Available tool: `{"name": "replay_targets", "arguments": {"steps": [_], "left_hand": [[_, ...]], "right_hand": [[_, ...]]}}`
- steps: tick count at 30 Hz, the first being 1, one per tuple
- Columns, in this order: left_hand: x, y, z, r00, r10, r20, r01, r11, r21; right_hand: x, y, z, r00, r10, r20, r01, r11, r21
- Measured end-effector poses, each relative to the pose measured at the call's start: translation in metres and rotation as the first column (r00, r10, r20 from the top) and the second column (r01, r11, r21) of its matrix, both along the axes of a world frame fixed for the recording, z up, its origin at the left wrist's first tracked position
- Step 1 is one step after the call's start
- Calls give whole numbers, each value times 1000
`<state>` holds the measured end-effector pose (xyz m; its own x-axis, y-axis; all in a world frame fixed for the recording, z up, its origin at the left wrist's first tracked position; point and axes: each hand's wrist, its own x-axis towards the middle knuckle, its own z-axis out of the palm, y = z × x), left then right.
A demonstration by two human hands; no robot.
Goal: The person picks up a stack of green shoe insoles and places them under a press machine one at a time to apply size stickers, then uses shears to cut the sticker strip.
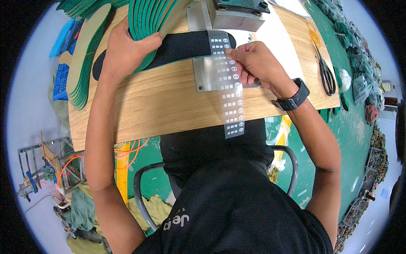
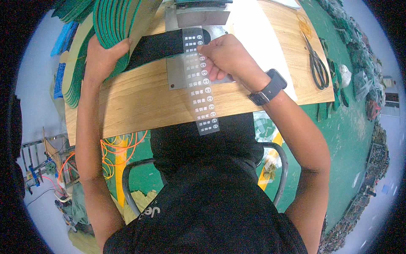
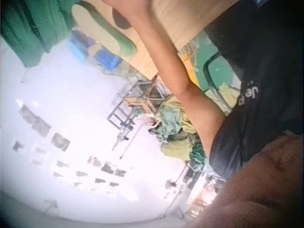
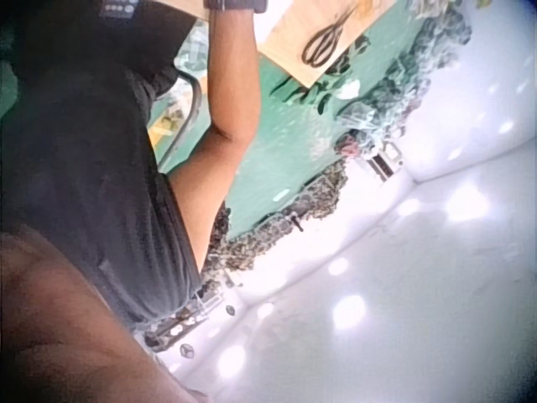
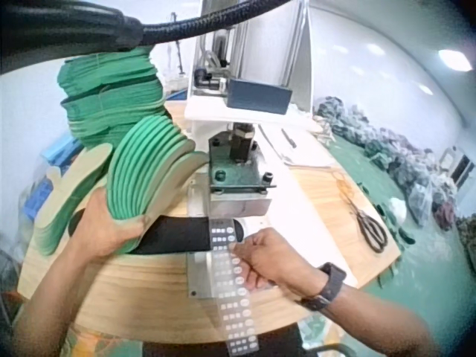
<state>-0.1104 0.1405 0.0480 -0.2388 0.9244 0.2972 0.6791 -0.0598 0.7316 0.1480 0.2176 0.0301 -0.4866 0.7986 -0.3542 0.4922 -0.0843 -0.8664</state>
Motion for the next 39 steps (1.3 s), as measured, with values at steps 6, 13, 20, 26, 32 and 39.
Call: {"name": "replay_targets", "arguments": {"steps": [6, 13, 20, 26, 32, 39], "left_hand": [[-3, 1, -7, 1000, -13, 13, 13, 999, 39], [0, 4, -6, 999, -51, 13, 51, 997, 56], [5, 4, -4, 992, -81, 95, 82, 997, -7], [7, 0, 0, 999, -26, 19, 27, 998, -51], [7, 4, -1, 999, -40, 15, 40, 999, -33], [14, 2, 0, 994, -80, 73, 83, 996, -27]], "right_hand": [[0, 3, 0, 1000, 28, 7, -28, 999, -36], [1, 2, -4, 999, 3, -45, -5, 999, -35], [1, -7, 8, 991, -108, -80, 97, 986, -136], [10, -11, 4, 994, -33, -105, 17, 989, -149], [12, -7, 0, 995, -9, -99, -8, 987, -163], [10, -11, 1, 990, -66, -128, 43, 983, -177]]}}
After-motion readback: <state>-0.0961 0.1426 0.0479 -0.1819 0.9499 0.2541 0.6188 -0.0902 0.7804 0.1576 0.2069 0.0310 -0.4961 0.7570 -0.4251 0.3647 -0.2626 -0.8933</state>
